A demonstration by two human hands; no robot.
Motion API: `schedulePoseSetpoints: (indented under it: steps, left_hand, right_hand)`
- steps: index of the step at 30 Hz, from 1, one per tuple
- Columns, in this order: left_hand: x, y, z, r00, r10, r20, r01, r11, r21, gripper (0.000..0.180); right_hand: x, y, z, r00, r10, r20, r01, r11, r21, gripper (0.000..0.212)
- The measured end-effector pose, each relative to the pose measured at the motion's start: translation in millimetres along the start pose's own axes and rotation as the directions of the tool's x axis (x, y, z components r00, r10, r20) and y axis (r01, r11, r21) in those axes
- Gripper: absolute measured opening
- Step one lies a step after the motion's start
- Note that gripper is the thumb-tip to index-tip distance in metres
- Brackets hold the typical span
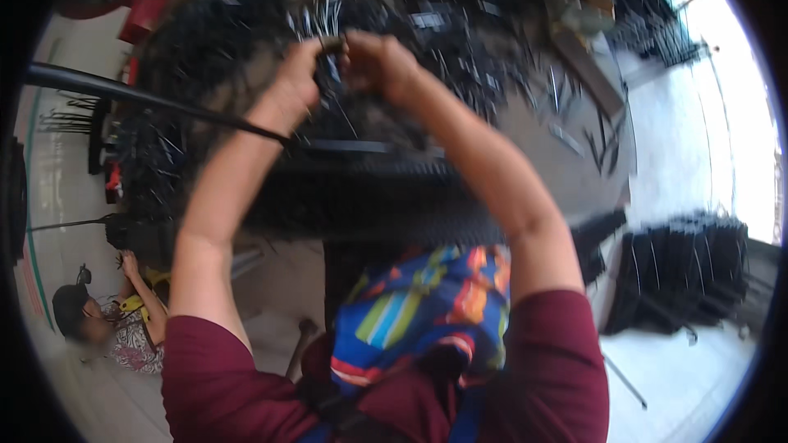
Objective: Manually inserting thin metal rods into a plastic mesh base to assemble industrial components.
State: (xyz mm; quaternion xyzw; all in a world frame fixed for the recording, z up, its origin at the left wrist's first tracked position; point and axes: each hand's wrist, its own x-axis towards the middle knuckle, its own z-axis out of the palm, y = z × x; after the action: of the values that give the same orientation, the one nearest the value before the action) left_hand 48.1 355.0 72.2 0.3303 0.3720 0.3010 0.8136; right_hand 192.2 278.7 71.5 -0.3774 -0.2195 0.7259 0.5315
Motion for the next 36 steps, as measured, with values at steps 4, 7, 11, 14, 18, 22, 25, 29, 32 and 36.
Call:
schedulePoseSetpoints:
  steps: [4, 7, 11, 14, 18, 22, 25, 29, 32, 36]
  left_hand:
    - [-6, 3, -3, 0.835, -0.273, 0.478, -0.094, 0.785, 0.612, 0.016]
    - [-10, 0, 18, 0.823, -0.308, 0.477, -0.278, 0.515, 0.811, 0.024]
    - [0, 1, 18, 0.925, -0.192, 0.328, -0.357, -0.144, 0.923, 0.024]
    - [-14, 7, -30, 0.931, 0.230, 0.282, -0.132, -0.510, 0.850, 0.020]
    - [-17, 49, -122, 0.967, 0.051, -0.249, 0.048, 0.925, 0.377, 0.005]
    - [-75, 63, -123, 0.914, 0.221, -0.340, -0.155, 0.965, 0.213, 0.008]
    - [-146, 59, -115, 0.886, 0.301, -0.352, -0.230, 0.946, 0.230, 0.013]
    - [-209, 8, -73, 0.867, 0.337, -0.367, -0.360, 0.933, 0.006, 0.012]
    - [-244, -48, -33, 0.834, 0.384, -0.395, -0.459, 0.881, -0.113, 0.025]
    - [-257, -134, -16, 0.846, 0.416, -0.335, -0.491, 0.852, -0.181, 0.037]
  right_hand:
    - [-3, -15, -25, 0.995, -0.092, 0.040, 0.091, 0.996, 0.025, 0.053]
    - [9, -18, -41, 0.998, -0.020, -0.057, 0.038, 0.945, 0.326, 0.030]
    - [2, -14, -83, 0.861, -0.163, -0.482, 0.239, 0.966, 0.100, 0.020]
    - [-32, -2, -80, 0.811, -0.393, -0.433, -0.090, 0.649, -0.756, 0.033]
    - [-70, 7, -62, 0.785, -0.619, 0.021, -0.177, -0.257, -0.950, 0.067]
    - [-116, 16, -16, 0.770, -0.630, 0.100, 0.110, -0.023, -0.994, 0.040]
    - [-156, 53, 54, 0.801, -0.539, 0.258, 0.389, 0.142, -0.910, 0.021]
    - [-167, 136, 93, 0.966, -0.259, 0.016, 0.241, 0.871, -0.427, 0.037]
    - [-154, 182, 107, 0.977, 0.144, -0.154, -0.108, 0.969, 0.222, 0.060]
    - [-149, 210, 110, 0.934, 0.106, -0.341, 0.066, 0.888, 0.455, 0.045]
